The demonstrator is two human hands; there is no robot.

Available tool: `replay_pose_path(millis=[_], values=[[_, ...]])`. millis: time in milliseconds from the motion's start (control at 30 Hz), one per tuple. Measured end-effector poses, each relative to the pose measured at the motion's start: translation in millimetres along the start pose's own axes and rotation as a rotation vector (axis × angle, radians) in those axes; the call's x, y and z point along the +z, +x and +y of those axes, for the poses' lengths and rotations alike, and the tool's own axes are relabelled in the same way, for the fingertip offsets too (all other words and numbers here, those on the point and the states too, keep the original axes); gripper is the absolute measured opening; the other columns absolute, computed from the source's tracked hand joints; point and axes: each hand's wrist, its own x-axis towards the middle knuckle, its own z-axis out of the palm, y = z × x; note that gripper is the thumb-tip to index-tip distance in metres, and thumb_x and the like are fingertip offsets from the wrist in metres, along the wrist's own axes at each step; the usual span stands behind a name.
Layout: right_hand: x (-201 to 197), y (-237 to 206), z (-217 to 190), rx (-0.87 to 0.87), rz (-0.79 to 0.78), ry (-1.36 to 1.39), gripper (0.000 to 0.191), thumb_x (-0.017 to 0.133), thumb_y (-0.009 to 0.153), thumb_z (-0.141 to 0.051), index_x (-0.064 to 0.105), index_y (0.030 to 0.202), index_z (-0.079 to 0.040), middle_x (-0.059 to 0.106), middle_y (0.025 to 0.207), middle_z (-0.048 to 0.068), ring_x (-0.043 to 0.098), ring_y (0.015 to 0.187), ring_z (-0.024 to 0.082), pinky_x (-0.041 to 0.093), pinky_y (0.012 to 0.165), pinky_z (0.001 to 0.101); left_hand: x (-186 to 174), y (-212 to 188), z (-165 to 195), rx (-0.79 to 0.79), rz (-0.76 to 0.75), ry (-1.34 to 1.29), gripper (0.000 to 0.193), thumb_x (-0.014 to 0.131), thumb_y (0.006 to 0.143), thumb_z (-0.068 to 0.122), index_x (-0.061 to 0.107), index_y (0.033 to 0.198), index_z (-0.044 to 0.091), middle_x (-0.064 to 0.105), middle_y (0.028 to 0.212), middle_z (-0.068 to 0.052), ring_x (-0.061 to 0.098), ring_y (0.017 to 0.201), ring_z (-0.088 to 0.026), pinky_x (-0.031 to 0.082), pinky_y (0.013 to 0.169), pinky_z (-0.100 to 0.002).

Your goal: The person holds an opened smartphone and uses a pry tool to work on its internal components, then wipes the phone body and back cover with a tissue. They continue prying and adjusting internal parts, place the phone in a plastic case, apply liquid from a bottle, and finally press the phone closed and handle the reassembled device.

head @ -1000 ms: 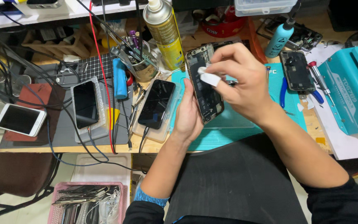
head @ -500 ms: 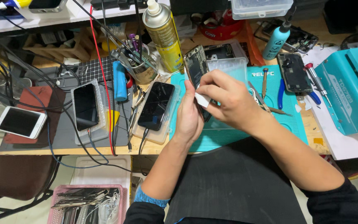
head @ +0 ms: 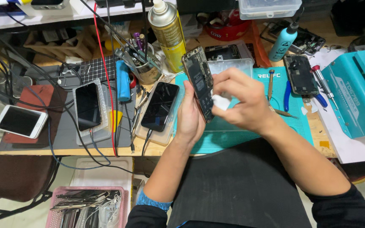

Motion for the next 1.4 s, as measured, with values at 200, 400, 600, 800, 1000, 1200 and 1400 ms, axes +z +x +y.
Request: replay_pose_path(millis=[200,400,600,800,1000,1200,1400], values=[[-2,14,-3,0.073,0.083,-0.125,0.023,0.079,0.085,0.002,0.073,0.107,0.0,0.067,0.11,0.008,0.068,0.093,0.02,0.056,0.08,0.0295,4,-1,-7,-0.059,-0.034,-0.11,0.055,0.029,0.12,0.043,0.049,0.147,-0.001,0.061,0.136,-0.011,0.059,0.124,-0.02,0.047,0.11,-0.038],[0,21,-7,0.09,0.074,-0.118,0.024,0.078,0.086,0.001,0.074,0.11,0.0,0.067,0.111,0.01,0.068,0.089,0.016,0.057,0.07,0.0261,3,-3,-12,-0.072,-0.09,0.077,0.06,0.028,0.114,0.042,0.042,0.15,-0.005,0.057,0.145,-0.015,0.055,0.136,-0.022,0.043,0.118,-0.036],[12,9,-4,-0.028,0.104,-0.223,0.024,0.078,0.087,0.002,0.071,0.11,-0.002,0.07,0.112,0.011,0.071,0.1,0.028,0.058,0.084,0.0353,2,-1,-6,-0.041,-0.054,0.05,0.058,0.029,0.12,0.042,0.043,0.151,-0.005,0.055,0.143,-0.018,0.054,0.134,-0.025,0.043,0.118,-0.041],[20,-6,-8,-0.038,-0.105,-0.108,0.029,0.075,0.075,0.004,0.071,0.103,-0.003,0.072,0.104,0.01,0.071,0.094,0.029,0.057,0.082,0.0378,-1,11,17,0.016,-0.052,0.004,0.065,0.022,0.111,0.05,0.051,0.139,-0.001,0.065,0.131,-0.015,0.062,0.127,-0.024,0.048,0.112,-0.041],[12,19,12,-0.072,0.074,-0.168,0.021,0.079,0.088,0.004,0.071,0.106,-0.004,0.072,0.107,0.008,0.07,0.097,0.027,0.056,0.084,0.0358,1,8,5,-0.136,-0.028,-0.122,0.056,0.023,0.121,0.045,0.05,0.144,0.003,0.062,0.135,-0.012,0.06,0.128,-0.021,0.049,0.111,-0.039],[13,-12,0,0.028,-0.137,0.016,0.02,0.077,0.081,-0.001,0.074,0.1,-0.006,0.074,0.097,0.007,0.071,0.09,0.023,0.057,0.081,0.033,-5,15,25,-0.017,-0.05,-0.031,0.061,0.022,0.108,0.053,0.05,0.137,0.007,0.064,0.126,-0.015,0.069,0.117,-0.03,0.059,0.099,-0.045],[-12,-22,34,0.448,0.303,0.47,0.018,0.072,0.097,0.002,0.07,0.115,0.002,0.07,0.116,0.005,0.071,0.105,0.014,0.059,0.094,0.0286,-10,11,25,-0.024,0.049,0.046,0.06,0.032,0.118,0.047,0.05,0.144,-0.004,0.065,0.128,-0.02,0.067,0.11,-0.03,0.059,0.091,-0.043]])
